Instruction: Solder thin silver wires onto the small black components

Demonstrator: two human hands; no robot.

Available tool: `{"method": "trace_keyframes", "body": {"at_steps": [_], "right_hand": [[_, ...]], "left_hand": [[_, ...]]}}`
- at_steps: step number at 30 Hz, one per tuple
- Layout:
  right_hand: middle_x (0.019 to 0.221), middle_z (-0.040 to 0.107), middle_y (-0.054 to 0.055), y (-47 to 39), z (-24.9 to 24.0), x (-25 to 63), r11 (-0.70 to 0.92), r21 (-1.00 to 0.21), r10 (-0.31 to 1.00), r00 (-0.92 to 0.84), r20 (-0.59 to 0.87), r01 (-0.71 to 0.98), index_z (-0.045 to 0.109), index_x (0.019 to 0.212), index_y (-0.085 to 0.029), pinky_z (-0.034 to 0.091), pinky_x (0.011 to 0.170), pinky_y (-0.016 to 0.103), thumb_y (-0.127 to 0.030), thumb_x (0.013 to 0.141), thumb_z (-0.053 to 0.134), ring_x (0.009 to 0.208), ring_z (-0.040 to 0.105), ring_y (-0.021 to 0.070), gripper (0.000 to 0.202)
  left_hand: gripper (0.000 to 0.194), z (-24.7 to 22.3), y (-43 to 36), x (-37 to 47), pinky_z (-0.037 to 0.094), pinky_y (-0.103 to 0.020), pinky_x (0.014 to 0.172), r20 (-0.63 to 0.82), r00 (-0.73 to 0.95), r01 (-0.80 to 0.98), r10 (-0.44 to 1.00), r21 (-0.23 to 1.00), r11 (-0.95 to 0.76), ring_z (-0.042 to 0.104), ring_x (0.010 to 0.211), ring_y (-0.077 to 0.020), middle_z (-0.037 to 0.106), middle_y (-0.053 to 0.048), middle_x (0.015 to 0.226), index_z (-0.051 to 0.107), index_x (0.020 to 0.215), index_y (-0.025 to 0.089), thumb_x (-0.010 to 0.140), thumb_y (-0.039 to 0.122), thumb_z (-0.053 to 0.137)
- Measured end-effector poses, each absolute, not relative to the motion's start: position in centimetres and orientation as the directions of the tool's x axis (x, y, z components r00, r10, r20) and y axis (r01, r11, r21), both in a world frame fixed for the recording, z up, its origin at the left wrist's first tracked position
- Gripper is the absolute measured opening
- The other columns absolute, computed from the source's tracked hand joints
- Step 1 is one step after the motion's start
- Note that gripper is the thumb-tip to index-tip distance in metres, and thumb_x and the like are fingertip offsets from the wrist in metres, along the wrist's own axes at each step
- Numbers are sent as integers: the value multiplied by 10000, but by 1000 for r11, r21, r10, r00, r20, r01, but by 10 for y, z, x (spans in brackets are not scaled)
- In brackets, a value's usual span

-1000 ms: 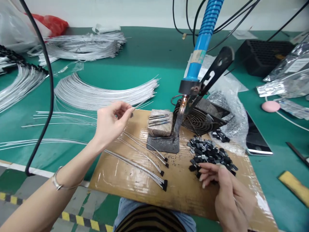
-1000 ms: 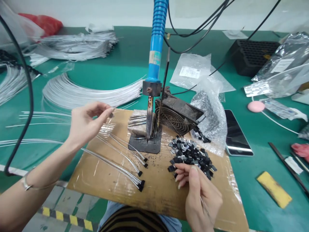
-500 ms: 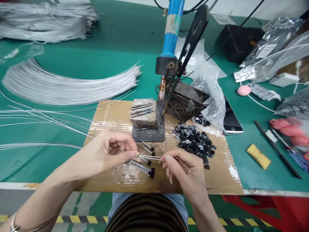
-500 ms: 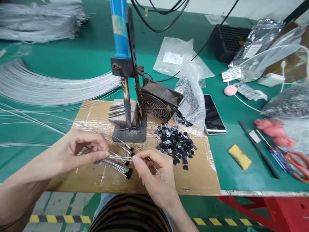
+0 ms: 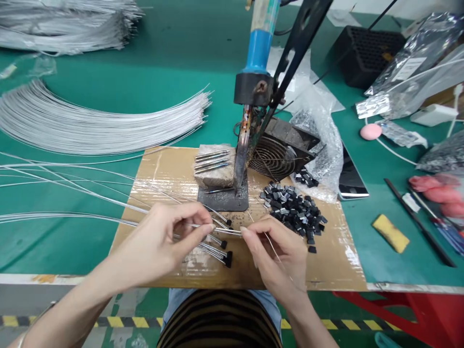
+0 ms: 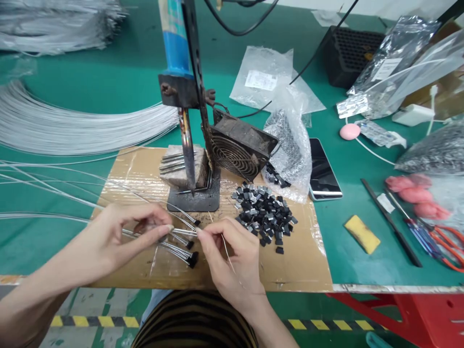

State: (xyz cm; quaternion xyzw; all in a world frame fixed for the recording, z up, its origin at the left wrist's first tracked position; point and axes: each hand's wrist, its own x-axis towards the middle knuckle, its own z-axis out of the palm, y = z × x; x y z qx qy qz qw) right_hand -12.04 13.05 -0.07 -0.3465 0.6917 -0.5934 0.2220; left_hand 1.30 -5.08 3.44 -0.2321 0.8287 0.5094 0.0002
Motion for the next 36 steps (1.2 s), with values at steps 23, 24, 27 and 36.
{"method": "trace_keyframes", "body": {"at_steps": [23,24,27,36], "right_hand": [[750,680,3,125,2,-108,-50,-908,-721,-644,-255,415,814,987,-209,531,457,165,-291,970,704,480,594,68,139],[736,684,3,124,1,-108,-60,-895,-729,-631,-263,442,815,990,-206,529,455,161,-286,965,710,475,593,67,135],[722,692,-1,124,-1,-108,-92,-850,-759,-589,-277,518,816,1015,-214,513,442,141,-275,959,719,464,587,59,128],[686,689,-13,124,0,-105,-73,-889,-719,-641,-268,453,808,960,-211,548,499,124,-260,955,732,500,608,55,91]], "left_hand": [[243,31,-19,-9,341,-238,490,-291,-825,-333,-485,943,1,572,626,-161,665,-47,713,692,782,198,907,404,660],[239,31,-19,-9,335,-237,484,-284,-825,-329,-488,944,8,573,622,-161,663,-44,707,691,783,201,907,403,661],[237,32,-17,-7,314,-235,468,-271,-811,-343,-519,938,46,567,598,-153,662,-37,691,685,782,201,910,399,668],[189,33,-14,-5,387,-210,536,-267,-799,-360,-540,930,73,588,652,-122,672,-3,721,705,831,198,945,343,663]]}}
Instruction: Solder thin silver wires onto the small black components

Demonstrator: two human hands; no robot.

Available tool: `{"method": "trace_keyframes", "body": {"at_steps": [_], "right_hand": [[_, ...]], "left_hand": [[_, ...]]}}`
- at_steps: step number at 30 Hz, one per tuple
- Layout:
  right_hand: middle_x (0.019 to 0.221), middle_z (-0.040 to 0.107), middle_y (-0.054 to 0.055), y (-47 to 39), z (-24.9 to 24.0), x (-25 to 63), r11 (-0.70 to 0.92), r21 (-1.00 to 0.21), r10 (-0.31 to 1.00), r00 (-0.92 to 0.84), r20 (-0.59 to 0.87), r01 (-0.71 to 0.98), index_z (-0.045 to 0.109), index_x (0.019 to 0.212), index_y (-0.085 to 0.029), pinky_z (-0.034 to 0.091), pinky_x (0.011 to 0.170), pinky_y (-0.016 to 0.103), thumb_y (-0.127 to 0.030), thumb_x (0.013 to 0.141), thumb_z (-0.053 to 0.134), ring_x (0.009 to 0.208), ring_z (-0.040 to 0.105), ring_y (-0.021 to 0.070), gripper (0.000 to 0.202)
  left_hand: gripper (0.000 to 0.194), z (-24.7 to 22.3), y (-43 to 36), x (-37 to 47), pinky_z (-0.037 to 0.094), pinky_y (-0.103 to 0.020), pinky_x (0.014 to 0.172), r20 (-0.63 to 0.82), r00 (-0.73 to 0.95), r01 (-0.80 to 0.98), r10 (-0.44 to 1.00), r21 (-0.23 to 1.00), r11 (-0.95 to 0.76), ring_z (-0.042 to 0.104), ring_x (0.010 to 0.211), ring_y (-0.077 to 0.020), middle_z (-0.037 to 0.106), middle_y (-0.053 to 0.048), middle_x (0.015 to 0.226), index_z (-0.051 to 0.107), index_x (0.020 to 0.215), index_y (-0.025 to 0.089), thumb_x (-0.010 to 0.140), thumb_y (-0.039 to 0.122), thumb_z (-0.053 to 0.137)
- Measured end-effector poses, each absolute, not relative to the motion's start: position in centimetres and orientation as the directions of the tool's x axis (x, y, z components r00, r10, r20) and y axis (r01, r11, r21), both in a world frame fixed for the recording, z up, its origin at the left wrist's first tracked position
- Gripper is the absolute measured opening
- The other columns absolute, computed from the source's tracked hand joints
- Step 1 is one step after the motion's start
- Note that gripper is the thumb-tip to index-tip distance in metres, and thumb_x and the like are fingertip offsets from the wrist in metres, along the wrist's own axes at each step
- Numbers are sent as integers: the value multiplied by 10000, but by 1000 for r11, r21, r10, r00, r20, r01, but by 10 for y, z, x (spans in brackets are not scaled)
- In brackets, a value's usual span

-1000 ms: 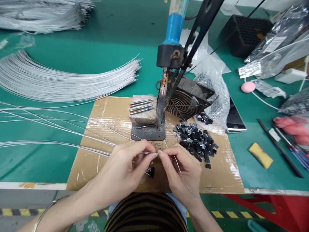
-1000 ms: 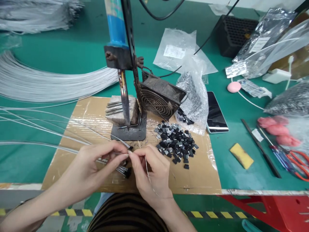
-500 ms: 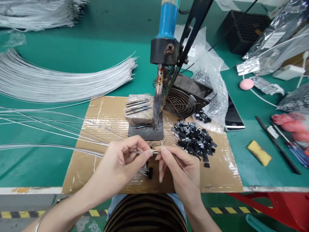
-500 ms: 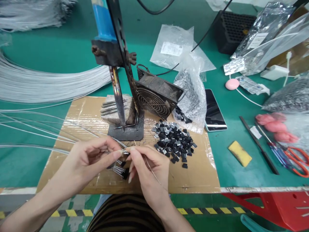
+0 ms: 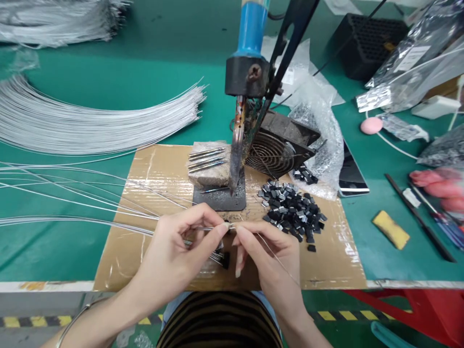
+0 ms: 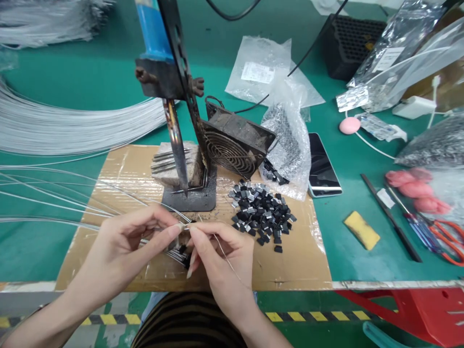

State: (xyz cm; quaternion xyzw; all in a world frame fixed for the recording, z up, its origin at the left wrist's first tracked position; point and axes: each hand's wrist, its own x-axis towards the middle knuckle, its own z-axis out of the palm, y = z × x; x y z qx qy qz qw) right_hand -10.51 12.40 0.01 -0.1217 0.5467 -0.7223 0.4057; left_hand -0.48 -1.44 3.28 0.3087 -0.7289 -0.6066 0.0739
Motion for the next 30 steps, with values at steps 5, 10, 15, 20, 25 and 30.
{"method": "trace_keyframes", "body": {"at_steps": [5,10,15,20,25,30], "right_hand": [[735,693,-14,124,3,-103,-75,-919,-698,-679,-228,386,809,957,-227,557,511,129,-245,958,726,512,618,52,85],[753,699,-11,124,0,-104,-79,-909,-701,-671,-241,408,812,962,-230,564,523,131,-260,964,725,527,627,54,92],[807,714,-3,125,-6,-105,-113,-872,-747,-620,-242,476,807,1100,-268,560,514,139,-293,998,687,527,621,48,159],[772,711,-11,122,-8,-104,-124,-839,-754,-600,-268,530,810,1019,-231,534,502,113,-281,975,718,499,611,33,113],[748,711,-16,120,-8,-103,-133,-811,-746,-596,-297,570,810,970,-222,531,480,109,-288,956,739,471,603,33,98],[728,706,-17,119,-7,-103,-132,-794,-744,-589,-316,593,803,940,-212,523,464,112,-294,950,744,458,599,35,101]], "left_hand": [[165,34,-14,-7,429,-183,561,-247,-799,-332,-547,941,60,602,679,-115,701,1,755,724,832,209,940,325,677],[203,34,-12,-9,410,-186,534,-288,-793,-359,-537,933,31,632,685,-130,702,-21,756,710,845,190,947,358,663],[233,35,-12,-10,411,-159,515,-308,-793,-354,-526,935,-15,614,650,-118,703,-35,748,700,826,170,941,369,662],[215,35,-11,-10,495,-141,595,-314,-796,-327,-517,942,-69,631,664,-111,711,-32,755,692,838,166,938,356,677],[235,35,-11,-9,488,-152,583,-333,-790,-353,-515,934,-63,649,688,-128,712,-43,766,684,831,162,941,370,673],[237,34,-12,-10,485,-162,576,-334,-787,-358,-518,932,-58,635,656,-125,701,-36,744,681,834,160,938,373,673]]}}
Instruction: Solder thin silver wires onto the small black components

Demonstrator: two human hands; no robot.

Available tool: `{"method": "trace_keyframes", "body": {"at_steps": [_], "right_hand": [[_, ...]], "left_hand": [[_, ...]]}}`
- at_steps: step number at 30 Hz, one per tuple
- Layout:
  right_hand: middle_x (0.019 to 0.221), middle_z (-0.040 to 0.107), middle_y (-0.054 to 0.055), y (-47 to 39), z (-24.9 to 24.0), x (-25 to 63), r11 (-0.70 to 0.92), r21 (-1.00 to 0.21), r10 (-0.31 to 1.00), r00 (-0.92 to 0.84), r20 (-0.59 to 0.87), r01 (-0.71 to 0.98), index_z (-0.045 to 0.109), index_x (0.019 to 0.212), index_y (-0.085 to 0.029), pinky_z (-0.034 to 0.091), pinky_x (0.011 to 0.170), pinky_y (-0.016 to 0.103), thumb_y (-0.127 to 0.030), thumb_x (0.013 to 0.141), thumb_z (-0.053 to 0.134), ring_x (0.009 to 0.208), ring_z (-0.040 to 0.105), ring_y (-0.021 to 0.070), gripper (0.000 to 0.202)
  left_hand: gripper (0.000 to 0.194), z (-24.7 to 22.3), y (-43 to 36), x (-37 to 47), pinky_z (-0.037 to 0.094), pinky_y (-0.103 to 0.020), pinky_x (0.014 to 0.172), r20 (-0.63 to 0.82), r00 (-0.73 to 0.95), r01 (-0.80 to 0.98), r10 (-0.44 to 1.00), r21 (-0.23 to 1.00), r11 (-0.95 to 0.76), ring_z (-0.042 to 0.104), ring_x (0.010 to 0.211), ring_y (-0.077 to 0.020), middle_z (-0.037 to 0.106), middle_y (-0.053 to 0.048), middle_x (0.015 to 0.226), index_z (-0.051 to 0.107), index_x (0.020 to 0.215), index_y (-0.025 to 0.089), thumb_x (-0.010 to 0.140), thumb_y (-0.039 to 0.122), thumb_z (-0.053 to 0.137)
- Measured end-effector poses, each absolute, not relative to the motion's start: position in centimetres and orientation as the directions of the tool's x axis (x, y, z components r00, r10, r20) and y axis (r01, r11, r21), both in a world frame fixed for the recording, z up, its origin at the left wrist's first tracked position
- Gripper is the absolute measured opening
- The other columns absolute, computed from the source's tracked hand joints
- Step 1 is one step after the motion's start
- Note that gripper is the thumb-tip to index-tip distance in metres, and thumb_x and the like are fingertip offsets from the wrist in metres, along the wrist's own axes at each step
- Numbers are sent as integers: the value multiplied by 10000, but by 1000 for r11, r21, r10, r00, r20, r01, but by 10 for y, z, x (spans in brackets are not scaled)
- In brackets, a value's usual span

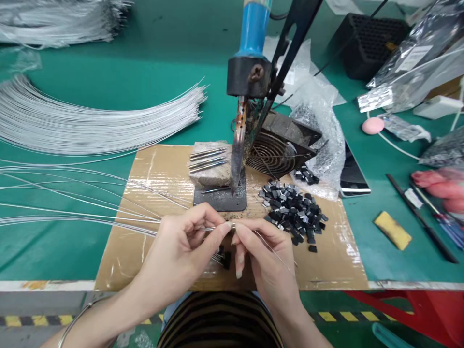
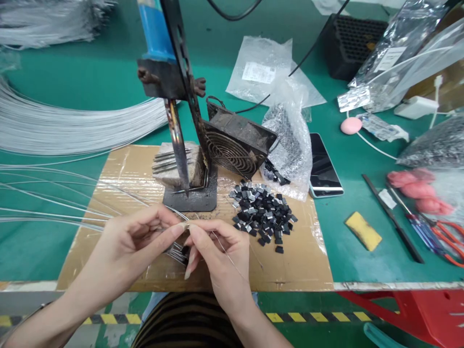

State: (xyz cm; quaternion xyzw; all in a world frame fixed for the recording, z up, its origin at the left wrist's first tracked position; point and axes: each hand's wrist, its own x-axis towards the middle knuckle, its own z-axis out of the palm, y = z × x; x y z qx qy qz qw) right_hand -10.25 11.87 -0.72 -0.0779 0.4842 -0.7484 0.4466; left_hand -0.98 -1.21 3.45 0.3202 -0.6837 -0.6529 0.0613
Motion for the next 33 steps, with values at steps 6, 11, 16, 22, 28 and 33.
{"method": "trace_keyframes", "body": {"at_steps": [6,11,16,22,28,33], "right_hand": [[699,689,-17,117,-4,-106,-118,-743,-766,-537,-354,659,807,917,-189,503,419,108,-289,927,762,437,592,41,110],[660,684,-14,116,-5,-107,-136,-681,-777,-504,-377,719,797,836,-160,502,371,114,-264,900,774,395,570,50,124],[652,679,-14,113,-8,-107,-154,-632,-786,-481,-387,760,803,840,-161,518,381,115,-249,906,764,399,562,48,116],[658,667,-12,113,-9,-106,-170,-627,-792,-484,-372,760,811,885,-160,535,415,115,-249,941,732,423,574,48,131],[623,652,-20,111,-6,-104,-182,-618,-774,-499,-389,765,800,846,-160,518,405,112,-250,920,746,408,570,49,129],[590,619,-26,109,-5,-97,-214,-596,-750,-521,-408,774,804,845,-160,510,409,106,-269,912,753,415,539,42,137]], "left_hand": [[253,35,-14,-10,448,-175,552,-333,-795,-373,-507,927,-23,627,668,-134,695,-44,752,678,817,158,926,386,671],[217,35,-17,-10,447,-173,574,-331,-803,-366,-496,930,-28,594,662,-121,684,-31,741,682,803,161,917,346,678],[243,35,-16,-11,414,-186,543,-332,-796,-369,-506,929,-29,609,657,-133,686,-44,737,675,784,154,914,359,677],[232,33,-13,-10,418,-183,522,-308,-766,-364,-564,931,-14,585,610,-125,671,-33,702,679,815,161,921,367,684],[220,28,-8,-7,501,-225,564,-255,-755,-357,-604,932,53,650,665,-168,686,-51,745,678,842,174,941,370,666],[206,23,-3,-6,497,-218,550,-189,-748,-306,-637,949,76,631,630,-150,677,-42,736,671,849,175,960,347,655]]}}
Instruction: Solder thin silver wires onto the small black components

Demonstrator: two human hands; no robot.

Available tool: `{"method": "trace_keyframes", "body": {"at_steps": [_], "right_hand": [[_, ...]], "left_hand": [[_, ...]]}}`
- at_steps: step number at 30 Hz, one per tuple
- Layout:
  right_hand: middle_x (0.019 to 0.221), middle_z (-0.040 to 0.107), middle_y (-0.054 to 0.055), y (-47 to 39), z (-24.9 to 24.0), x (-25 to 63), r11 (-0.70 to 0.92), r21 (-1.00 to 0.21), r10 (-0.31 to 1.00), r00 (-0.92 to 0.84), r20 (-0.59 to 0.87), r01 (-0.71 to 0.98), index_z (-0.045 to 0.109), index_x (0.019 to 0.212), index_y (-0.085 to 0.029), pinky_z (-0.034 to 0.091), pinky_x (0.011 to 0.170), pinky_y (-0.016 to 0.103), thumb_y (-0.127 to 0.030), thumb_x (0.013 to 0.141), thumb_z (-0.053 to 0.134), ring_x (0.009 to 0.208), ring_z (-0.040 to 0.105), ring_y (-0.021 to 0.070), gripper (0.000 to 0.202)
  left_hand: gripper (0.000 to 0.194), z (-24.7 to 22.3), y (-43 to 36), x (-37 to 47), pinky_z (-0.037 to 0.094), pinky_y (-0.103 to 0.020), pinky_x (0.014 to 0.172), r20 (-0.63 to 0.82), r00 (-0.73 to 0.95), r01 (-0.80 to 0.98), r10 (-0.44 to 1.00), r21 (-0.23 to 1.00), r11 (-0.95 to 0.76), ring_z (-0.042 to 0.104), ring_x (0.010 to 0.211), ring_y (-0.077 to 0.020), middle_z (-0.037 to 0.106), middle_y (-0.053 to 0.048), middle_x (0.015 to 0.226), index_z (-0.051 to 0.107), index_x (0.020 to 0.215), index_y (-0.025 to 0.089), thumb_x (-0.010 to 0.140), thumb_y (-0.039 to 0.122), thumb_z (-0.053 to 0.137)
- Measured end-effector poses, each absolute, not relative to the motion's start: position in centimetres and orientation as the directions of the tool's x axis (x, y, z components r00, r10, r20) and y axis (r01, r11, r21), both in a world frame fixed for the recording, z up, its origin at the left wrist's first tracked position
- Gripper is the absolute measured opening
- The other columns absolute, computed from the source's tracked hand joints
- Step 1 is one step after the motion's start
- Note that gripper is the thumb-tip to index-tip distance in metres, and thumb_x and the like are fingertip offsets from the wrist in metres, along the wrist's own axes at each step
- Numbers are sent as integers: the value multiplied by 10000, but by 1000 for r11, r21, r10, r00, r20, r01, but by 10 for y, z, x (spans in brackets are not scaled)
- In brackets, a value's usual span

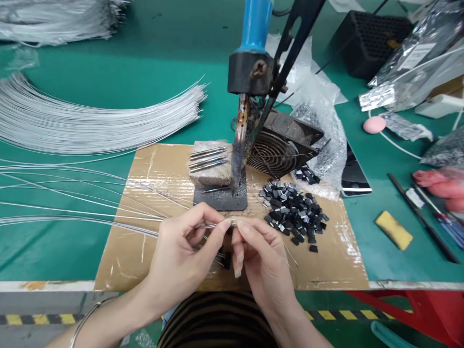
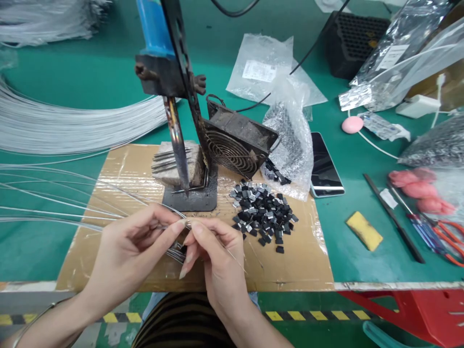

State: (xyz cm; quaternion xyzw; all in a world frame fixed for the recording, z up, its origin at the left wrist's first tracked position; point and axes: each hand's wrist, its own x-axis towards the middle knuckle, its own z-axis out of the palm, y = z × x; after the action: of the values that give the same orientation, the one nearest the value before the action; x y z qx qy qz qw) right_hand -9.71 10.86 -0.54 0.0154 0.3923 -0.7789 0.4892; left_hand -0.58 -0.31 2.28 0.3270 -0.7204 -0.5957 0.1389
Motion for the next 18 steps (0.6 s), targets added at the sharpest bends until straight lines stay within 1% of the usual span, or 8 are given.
{"method": "trace_keyframes", "body": {"at_steps": [5,11,14,18], "right_hand": [[615,620,-24,106,-5,-96,-239,-581,-731,-538,-419,778,802,834,-160,518,409,110,-259,898,766,427,535,42,123],[656,636,-7,108,-5,-100,-221,-597,-767,-515,-382,771,794,828,-167,571,464,144,-298,944,719,483,569,64,191],[706,664,-3,111,-7,-100,-215,-639,-755,-540,-371,739,806,895,-180,594,485,176,-286,930,737,506,598,76,131],[721,692,-5,114,-8,-99,-176,-742,-728,-593,-345,647,802,957,-191,581,503,189,-271,936,746,505,638,85,100]], "left_hand": [[212,21,-2,-6,478,-194,546,-191,-747,-283,-637,958,46,619,629,-133,668,-32,720,669,850,168,972,341,652],[185,23,-3,-6,449,-144,537,-254,-740,-251,-623,963,-94,616,644,-103,689,-22,743,665,853,169,959,319,684],[177,26,-4,-9,459,-138,534,-261,-738,-255,-622,962,-101,618,639,-104,690,-21,733,663,844,165,949,305,687],[159,27,-5,-11,459,-128,532,-238,-736,-249,-634,966,-75,610,618,-93,690,-12,724,668,842,167,942,290,686]]}}
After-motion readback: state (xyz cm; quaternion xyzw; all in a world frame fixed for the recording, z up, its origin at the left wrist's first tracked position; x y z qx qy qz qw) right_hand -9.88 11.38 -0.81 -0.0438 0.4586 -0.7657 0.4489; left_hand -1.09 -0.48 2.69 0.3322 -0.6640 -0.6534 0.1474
